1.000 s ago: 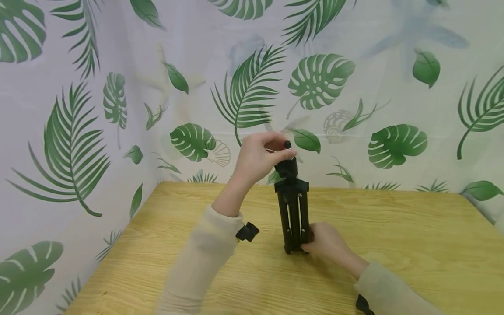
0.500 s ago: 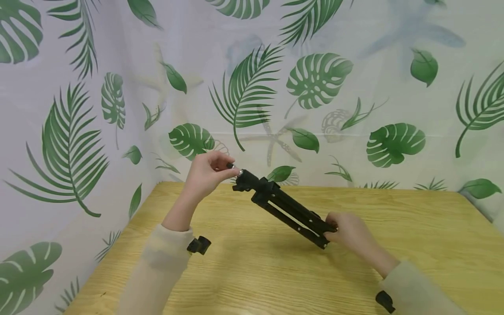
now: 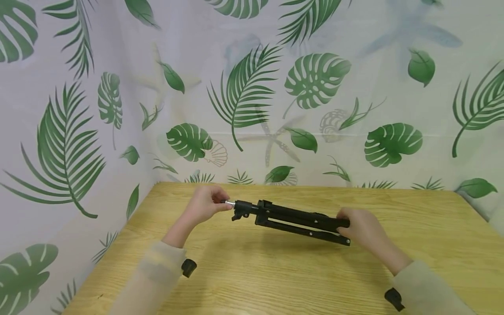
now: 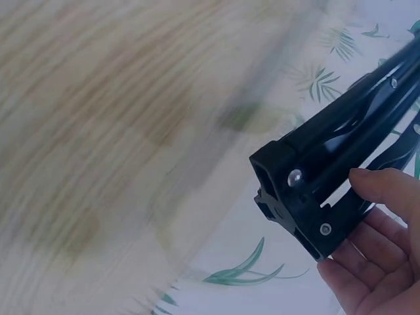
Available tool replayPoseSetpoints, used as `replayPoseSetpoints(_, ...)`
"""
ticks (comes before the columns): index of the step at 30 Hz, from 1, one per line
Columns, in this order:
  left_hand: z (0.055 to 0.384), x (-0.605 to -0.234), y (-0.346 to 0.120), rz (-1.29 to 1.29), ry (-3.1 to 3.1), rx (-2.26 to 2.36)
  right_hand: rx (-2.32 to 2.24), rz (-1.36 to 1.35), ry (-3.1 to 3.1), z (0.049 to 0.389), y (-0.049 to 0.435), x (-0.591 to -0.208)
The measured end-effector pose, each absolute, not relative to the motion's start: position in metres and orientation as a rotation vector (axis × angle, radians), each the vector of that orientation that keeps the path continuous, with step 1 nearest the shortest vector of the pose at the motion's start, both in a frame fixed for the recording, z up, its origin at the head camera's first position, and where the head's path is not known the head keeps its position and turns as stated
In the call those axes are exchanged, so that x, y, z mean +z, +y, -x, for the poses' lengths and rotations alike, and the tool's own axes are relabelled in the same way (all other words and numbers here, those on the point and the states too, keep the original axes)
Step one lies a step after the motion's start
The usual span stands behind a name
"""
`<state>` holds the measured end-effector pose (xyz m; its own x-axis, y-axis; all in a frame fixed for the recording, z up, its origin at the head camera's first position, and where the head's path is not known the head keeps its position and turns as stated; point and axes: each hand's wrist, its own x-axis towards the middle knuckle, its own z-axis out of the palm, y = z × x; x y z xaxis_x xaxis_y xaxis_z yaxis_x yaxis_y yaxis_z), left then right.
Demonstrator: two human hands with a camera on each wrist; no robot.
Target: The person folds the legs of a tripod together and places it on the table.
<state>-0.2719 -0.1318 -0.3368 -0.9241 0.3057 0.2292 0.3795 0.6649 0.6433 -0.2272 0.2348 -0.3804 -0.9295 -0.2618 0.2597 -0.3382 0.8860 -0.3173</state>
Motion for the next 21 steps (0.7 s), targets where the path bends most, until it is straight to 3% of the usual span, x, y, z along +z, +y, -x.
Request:
replayPoseSetpoints(9,0.278,-0.369,-0.128,0.825,-2.932,-0.823,0.449,-0.481,-2.869,0.229,0.239,-0.388)
replayPoseSetpoints(21,0.283,-0.394,-0.12,0.808,-3.082,-0.391,0.396,-0.525,-2.895,0.235,0.238,-0.405)
